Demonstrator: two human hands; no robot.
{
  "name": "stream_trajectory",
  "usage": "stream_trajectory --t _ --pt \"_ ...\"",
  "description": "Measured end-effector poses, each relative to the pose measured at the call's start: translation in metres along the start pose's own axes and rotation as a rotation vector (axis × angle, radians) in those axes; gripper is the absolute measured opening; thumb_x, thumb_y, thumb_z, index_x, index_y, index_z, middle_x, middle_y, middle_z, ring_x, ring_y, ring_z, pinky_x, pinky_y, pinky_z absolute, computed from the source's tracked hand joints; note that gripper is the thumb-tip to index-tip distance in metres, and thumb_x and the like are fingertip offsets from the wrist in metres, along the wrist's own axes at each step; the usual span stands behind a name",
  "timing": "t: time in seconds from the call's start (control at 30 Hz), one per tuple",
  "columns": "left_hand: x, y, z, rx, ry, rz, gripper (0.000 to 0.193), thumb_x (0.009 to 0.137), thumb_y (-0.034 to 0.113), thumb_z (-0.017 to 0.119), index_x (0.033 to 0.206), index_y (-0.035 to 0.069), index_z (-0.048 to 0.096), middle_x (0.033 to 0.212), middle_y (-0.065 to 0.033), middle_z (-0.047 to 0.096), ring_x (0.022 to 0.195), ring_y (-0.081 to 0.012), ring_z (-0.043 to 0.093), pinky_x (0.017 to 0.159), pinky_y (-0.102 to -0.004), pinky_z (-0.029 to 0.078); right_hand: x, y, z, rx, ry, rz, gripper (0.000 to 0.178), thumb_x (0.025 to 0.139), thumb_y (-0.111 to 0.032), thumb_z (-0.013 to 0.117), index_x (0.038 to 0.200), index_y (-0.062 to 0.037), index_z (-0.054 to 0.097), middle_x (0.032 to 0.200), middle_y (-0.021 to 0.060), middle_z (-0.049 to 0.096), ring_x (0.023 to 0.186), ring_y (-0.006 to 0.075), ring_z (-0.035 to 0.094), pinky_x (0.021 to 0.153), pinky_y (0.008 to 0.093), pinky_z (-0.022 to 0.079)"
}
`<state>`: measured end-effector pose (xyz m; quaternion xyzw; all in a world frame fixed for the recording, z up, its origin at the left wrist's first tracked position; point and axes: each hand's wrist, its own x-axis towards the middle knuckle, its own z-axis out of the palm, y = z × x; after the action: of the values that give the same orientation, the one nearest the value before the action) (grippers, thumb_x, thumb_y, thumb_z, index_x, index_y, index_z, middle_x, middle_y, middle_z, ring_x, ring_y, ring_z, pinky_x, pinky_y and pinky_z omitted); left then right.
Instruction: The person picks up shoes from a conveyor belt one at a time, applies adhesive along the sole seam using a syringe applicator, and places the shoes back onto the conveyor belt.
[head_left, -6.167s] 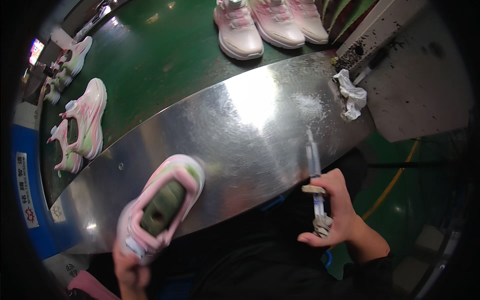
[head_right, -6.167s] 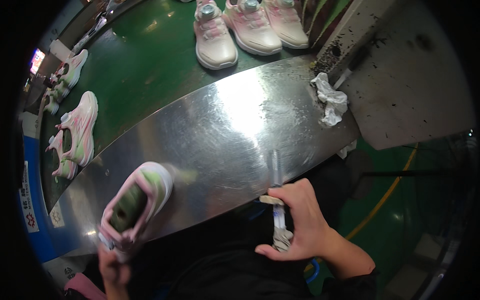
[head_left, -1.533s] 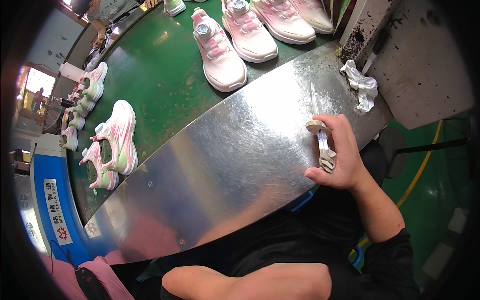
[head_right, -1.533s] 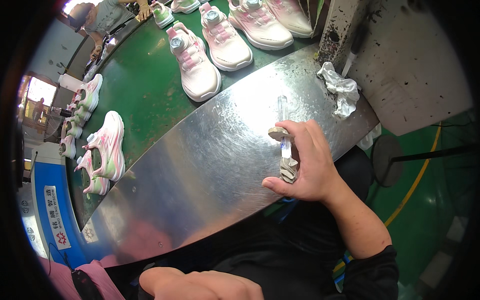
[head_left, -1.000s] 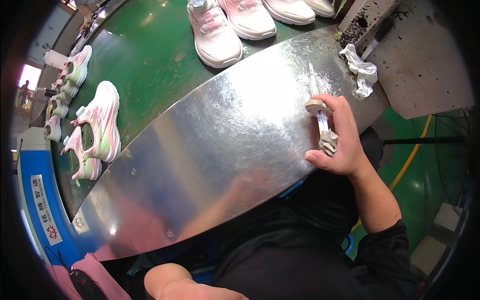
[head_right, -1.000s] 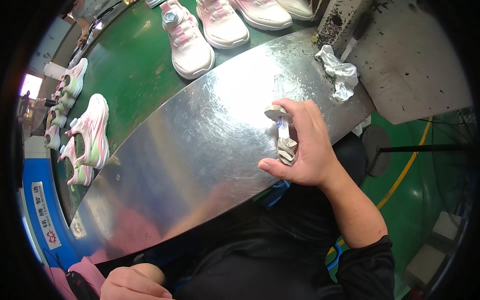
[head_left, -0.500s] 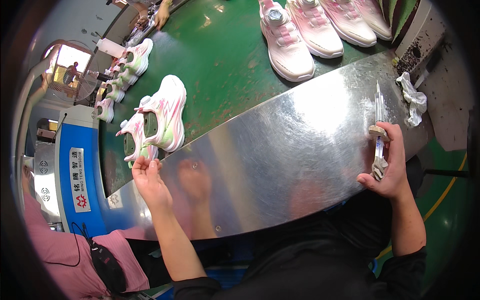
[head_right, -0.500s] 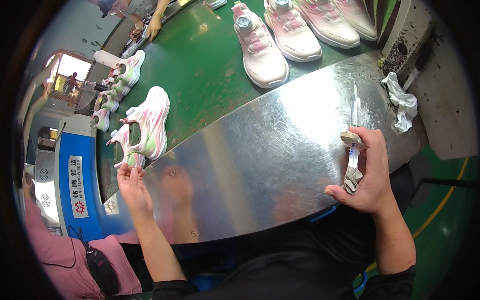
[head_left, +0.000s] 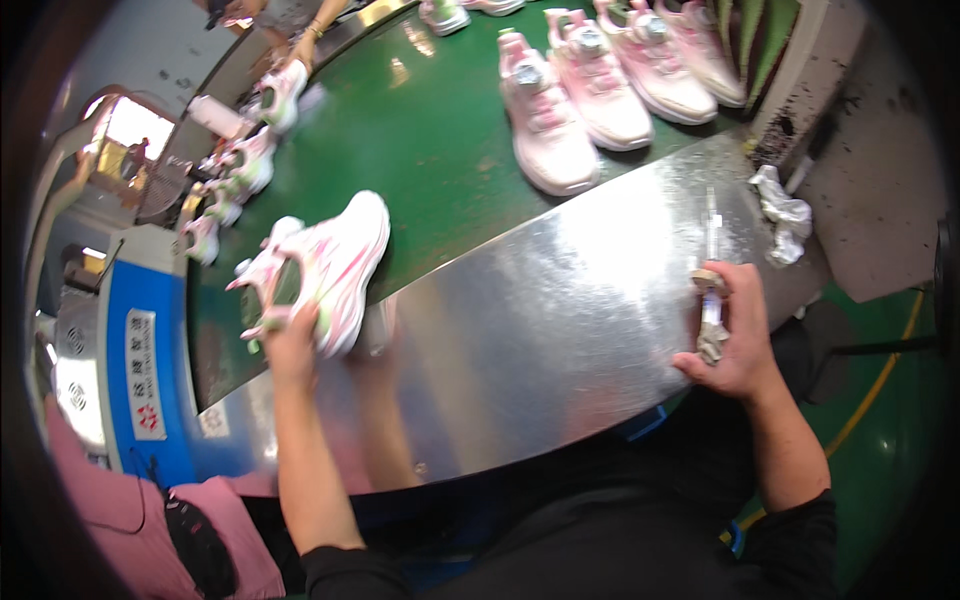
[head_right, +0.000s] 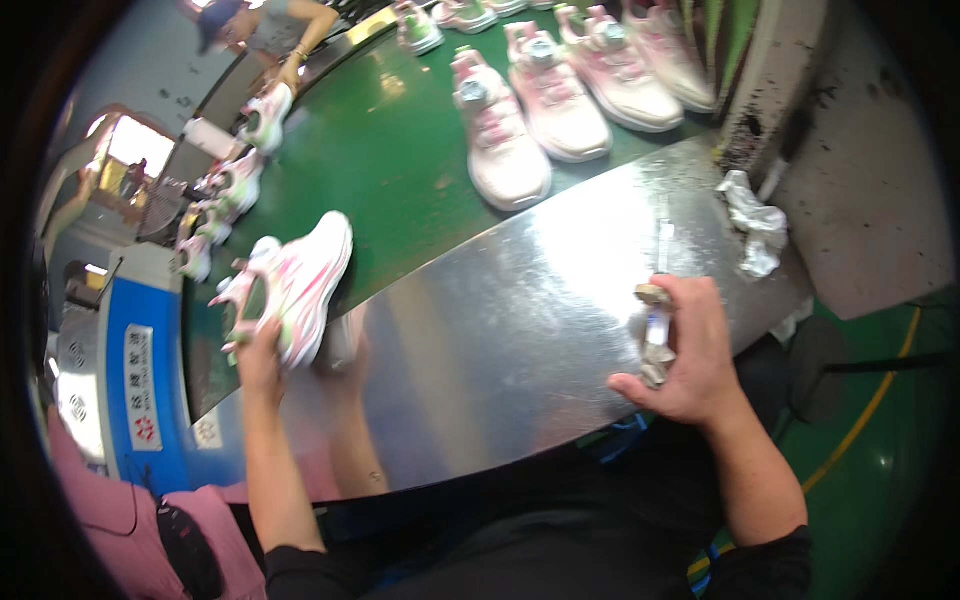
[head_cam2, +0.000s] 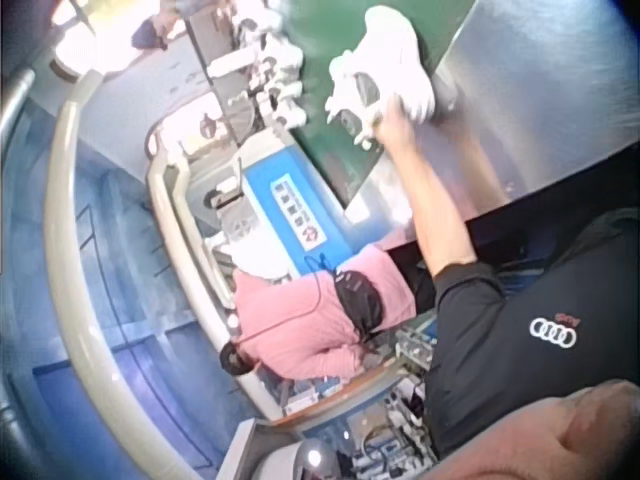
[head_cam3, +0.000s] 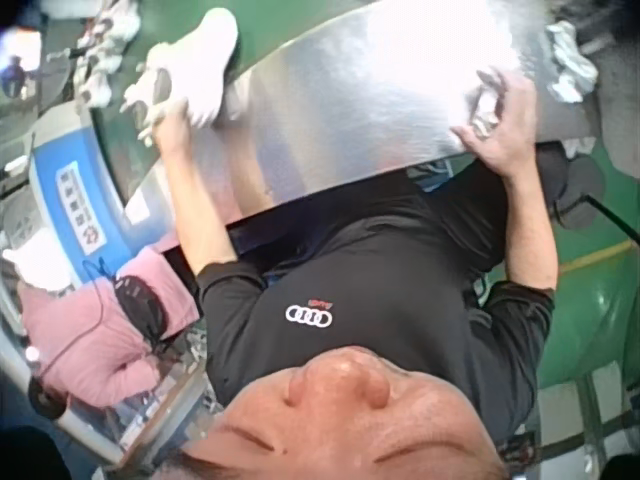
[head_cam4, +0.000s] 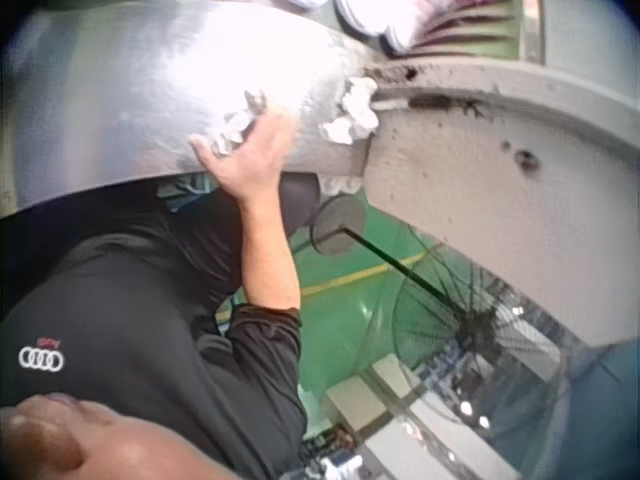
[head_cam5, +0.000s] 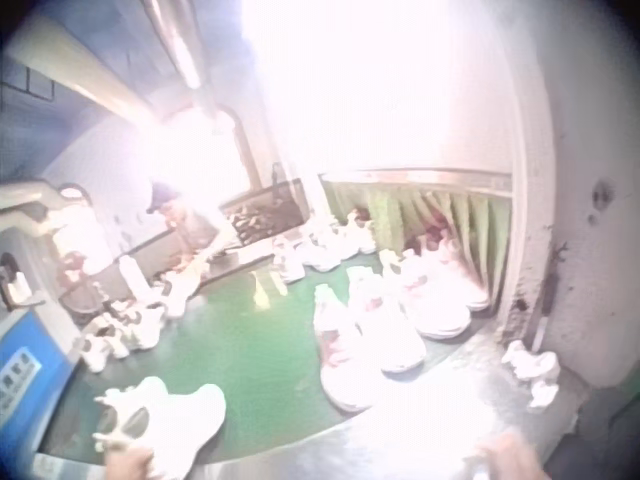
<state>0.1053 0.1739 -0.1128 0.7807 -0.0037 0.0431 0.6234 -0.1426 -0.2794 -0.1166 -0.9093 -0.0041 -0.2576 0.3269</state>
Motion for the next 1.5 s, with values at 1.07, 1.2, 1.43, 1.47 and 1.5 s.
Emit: stream_trajectory --t 1.07,1.2,1.43,1.47,1.5 --pt "-0.061 0.098 0.088 -0.583 -0.425 0.012 0.046 0.078 0.017 0.067 0.113 -0.001 0.043 0.103 -0.0122 0.057 0.09 -0.0172 0.059 0.081 -0.0319 0.05 -0.019 -0.056 -0.036 0.683 -0.118 0.558 0.115 0.054 -0.07 0.076 0.133 0.0033 0.034 0.104 0.0104 0.056 0.085 0.0128 0.053 0.076 0.0255 0.043" --pt "-0.086 0.077 0.094 -0.925 -0.451 -0.096 0.065 0.067 0.01 0.073 0.124 0.003 0.044 0.111 -0.0123 0.058 0.103 -0.0237 0.058 0.091 -0.0379 0.047 0.005 -0.09 -0.03 1.009 -0.099 0.479 0.111 0.051 -0.073 0.075 0.126 -0.0031 0.034 0.101 0.0139 0.055 0.084 0.0169 0.052 0.071 0.0277 0.041" --pt "-0.1 0.068 0.077 -1.024 -0.586 0.007 0.065 0.062 0.0 0.076 0.12 0.006 0.047 0.111 -0.0129 0.059 0.104 -0.0245 0.058 0.091 -0.0402 0.047 0.05 -0.148 -0.013 1.577 -0.368 0.208 0.094 0.067 -0.075 0.062 0.121 -0.0012 0.041 0.099 0.0253 0.057 0.09 0.0295 0.056 0.086 0.04 0.038" --pt "-0.103 0.069 0.079 -0.984 -0.579 0.075 0.068 0.063 0.013 0.076 0.121 0.006 0.04 0.108 -0.024 0.056 0.098 -0.0319 0.06 0.082 -0.0417 0.052 0.053 -0.158 -0.01 1.616 -0.387 0.165 0.091 0.07 -0.074 0.06 0.12 -0.0008 0.042 0.098 0.0255 0.057 0.092 0.0301 0.055 0.087 0.0404 0.037" --pt "-0.102 0.071 0.085 -1.017 -0.641 0.101 0.066 0.064 0.01 0.076 0.121 0.006 0.042 0.107 -0.0256 0.056 0.098 -0.0333 0.06 0.082 -0.0426 0.051 0.055 -0.163 -0.009 1.641 -0.394 0.129 0.087 0.073 -0.073 0.057 0.12 -0.0004 0.043 0.098 0.0257 0.058 0.093 0.0307 0.054 0.088 0.0409 0.036"
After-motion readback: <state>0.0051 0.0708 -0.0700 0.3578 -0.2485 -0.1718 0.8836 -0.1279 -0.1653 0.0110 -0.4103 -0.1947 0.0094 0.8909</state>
